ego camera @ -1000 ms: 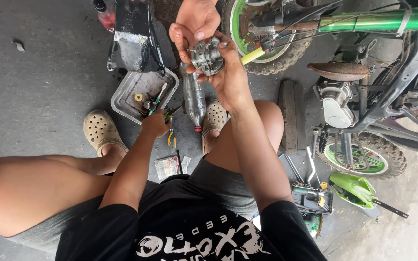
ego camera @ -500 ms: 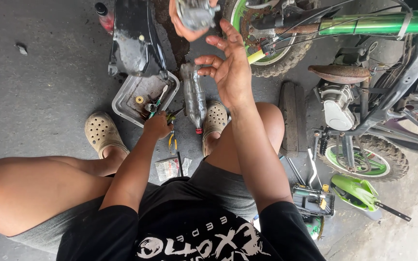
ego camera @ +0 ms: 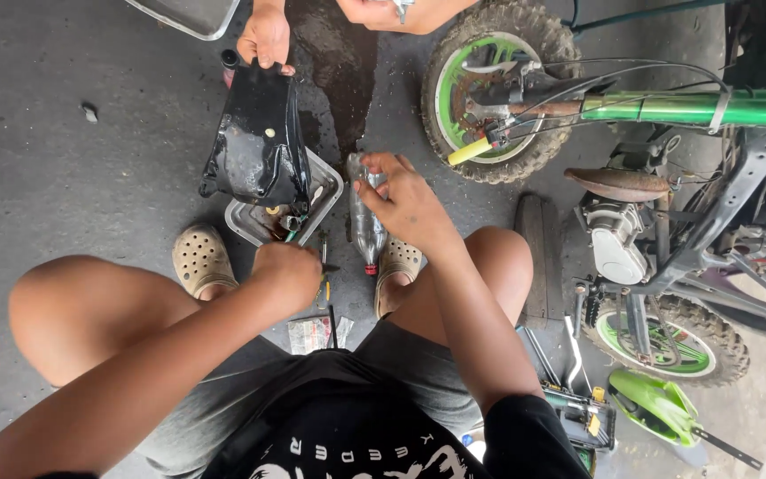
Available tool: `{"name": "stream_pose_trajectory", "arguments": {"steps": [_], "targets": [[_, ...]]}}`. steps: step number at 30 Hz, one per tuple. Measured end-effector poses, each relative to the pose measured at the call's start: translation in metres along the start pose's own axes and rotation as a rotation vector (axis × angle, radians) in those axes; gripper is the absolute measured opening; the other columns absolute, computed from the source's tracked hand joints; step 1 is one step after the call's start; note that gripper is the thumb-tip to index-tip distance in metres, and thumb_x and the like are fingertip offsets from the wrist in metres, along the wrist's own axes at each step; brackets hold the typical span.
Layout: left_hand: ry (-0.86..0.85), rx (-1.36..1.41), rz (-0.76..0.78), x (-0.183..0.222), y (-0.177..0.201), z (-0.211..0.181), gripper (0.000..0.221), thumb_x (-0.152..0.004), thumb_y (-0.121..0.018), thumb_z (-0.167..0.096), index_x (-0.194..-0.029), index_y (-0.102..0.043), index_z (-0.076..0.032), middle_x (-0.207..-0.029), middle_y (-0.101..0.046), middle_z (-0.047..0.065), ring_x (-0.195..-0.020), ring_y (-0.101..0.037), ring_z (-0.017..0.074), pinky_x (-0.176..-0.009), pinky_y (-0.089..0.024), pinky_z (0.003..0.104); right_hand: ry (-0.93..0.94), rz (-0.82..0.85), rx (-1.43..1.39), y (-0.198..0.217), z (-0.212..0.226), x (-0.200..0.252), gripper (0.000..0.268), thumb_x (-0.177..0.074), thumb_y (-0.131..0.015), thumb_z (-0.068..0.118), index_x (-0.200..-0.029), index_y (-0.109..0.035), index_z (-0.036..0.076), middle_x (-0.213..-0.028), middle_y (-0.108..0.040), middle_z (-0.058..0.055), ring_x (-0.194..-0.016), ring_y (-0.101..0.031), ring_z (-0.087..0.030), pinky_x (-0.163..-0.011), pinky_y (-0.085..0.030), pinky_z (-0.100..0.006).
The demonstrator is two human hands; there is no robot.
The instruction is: Disassembling and cleaning the components of a motorcycle carburetor using hand tools on the floor.
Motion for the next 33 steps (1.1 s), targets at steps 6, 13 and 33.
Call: {"name": "stream_pose_trajectory", "arguments": {"steps": [6, 13, 33], "targets": [[0.016, 0.185, 0.222, 0.012, 0.016, 0.005, 0.028, -0.086, -0.06, -0.012, -0.101, -0.076, 0.005, -0.091, -0.075, 0.029, -0.083, -0.072, 0.0436, -0.062, -0.059, 0.059, 0.093, 0.075, 0.128, -0.011, 0.018, 0.012, 0.041, -0.096, -0.068, 0.023, -0.131, -0.062, 0.002, -0.112, -0.066, -0.024, -0.095, -0.075, -0.037, -0.075, -0.064, -0.044], [-0.117, 0.03, 0.244, -0.016, -0.031, -0.004, 0.033, -0.088, -0.058, -0.022, -0.111, -0.071, -0.002, -0.093, -0.076, 0.018, -0.088, -0.075, 0.0391, -0.064, -0.059, 0.059, 0.083, 0.12, 0.179, -0.018, 0.008, 0.015, 0.041, -0.095, -0.067, 0.025, -0.131, -0.06, 0.005, -0.113, -0.066, -0.022, -0.096, -0.075, -0.037, -0.078, -0.063, -0.046], [0.233, -0.278, 0.19, 0.012, -0.001, -0.023, 0.037, -0.1, -0.052, -0.022, -0.126, -0.07, -0.003, -0.107, -0.073, 0.003, -0.111, -0.069, 0.0224, -0.099, -0.053, 0.034, 0.096, 0.173, 0.252, -0.028, 0.008, 0.012, 0.043, -0.093, -0.067, 0.026, -0.132, -0.059, 0.007, -0.112, -0.069, -0.023, -0.098, -0.074, -0.041, -0.08, -0.061, -0.053]]}}
Point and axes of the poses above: each hand's wrist, its own x-axis away from the middle knuckle, its own y-axis out of the back of the hand, z = x × y, the point moved 3 cm from there along -x, towards the middle knuckle
